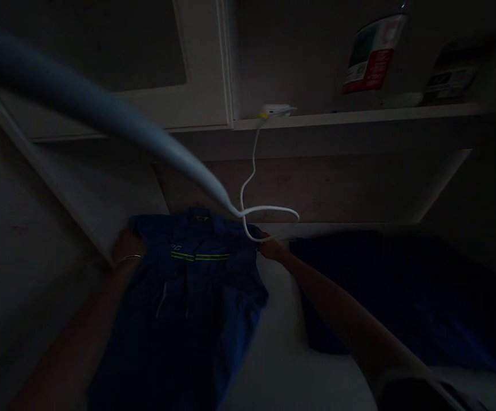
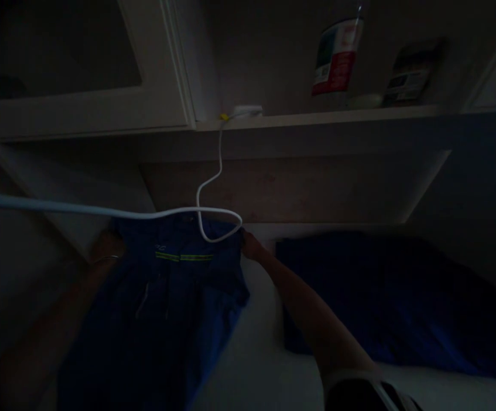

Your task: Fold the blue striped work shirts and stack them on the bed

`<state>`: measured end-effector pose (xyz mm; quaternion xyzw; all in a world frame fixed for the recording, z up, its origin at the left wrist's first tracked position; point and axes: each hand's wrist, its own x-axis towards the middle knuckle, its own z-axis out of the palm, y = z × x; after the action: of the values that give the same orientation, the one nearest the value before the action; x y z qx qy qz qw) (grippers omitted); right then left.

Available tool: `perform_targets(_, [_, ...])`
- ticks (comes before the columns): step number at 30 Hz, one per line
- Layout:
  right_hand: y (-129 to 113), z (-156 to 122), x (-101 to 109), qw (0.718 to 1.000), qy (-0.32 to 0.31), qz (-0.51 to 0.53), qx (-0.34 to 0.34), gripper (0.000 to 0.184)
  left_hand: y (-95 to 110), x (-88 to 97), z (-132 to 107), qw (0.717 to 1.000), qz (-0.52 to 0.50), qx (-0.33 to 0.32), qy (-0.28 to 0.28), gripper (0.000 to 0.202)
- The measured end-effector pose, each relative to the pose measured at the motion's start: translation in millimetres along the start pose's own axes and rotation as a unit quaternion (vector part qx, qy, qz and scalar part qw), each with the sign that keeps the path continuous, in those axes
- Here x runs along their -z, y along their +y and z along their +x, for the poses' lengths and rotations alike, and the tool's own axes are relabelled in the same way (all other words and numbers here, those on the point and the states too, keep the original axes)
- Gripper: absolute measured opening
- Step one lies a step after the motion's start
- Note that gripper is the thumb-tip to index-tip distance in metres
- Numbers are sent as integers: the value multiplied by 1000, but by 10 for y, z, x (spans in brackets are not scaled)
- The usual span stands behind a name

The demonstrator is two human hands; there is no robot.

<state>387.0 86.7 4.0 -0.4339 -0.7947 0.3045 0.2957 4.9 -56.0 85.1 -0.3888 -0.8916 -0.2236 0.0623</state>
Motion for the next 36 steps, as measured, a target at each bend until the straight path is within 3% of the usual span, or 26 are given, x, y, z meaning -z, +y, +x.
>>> perform_targets(3, [-63,6,-248,999,21,-26,-17,62,86,-326,-140,999,9,-16,29,56])
perform_targets(5, [-122,-173,-433,998,37,-45,-5,63,101,-568,-336,996,29,-86,21,55])
perform_targets(7, [-204,-454,-629,997,10,-56,42,56,58,-799,-583,978,58,-195,-43,48])
perform_targets(9, [-304,-757,-817,993,-61,-62,78,55,-42,-990,-824,948,79,-282,-121,47])
perform_targets(12, [-441,-1083,-1043,983,-155,-95,35,75,-272,-1142,-1027,936,110,-281,-182,67])
perform_targets(15, [-513,-1173,-1168,969,-186,-159,-27,86,-530,-1102,-994,945,156,-196,-212,88])
perform_targets(17, [-521,-1161,-1183,965,-180,-189,-34,81,-678,-989,-936,942,162,-166,-241,80])
perform_targets(20, [-473,-1183,-1093,971,-168,-171,0,56,-816,-739,-978,932,157,-182,-270,56])
perform_targets(24, [-293,-1455,-819,978,-148,-111,99,35,-886,-338,-1353,938,142,-204,-241,58])
perform_targets(27, [-175,-1803,-596,982,-136,-90,99,34,-1013,-126,-1728,933,123,-233,-244,65])
perform_targets(29, [-181,-2045,-506,985,-111,-93,90,39,-1176,-113,-1944,930,129,-226,-261,74])
perform_targets(32, [-361,-2360,-543,987,-54,-96,120,45,-1470,-278,-2148,933,152,-196,-261,77])
perform_targets(34, [-557,-2507,-689,976,-77,-81,188,38,-1613,-420,-2185,939,150,-188,-247,67])
perform_targets(36, [-747,-2573,-896,951,-143,-75,265,30,-1661,-515,-2149,945,144,-165,-244,60])
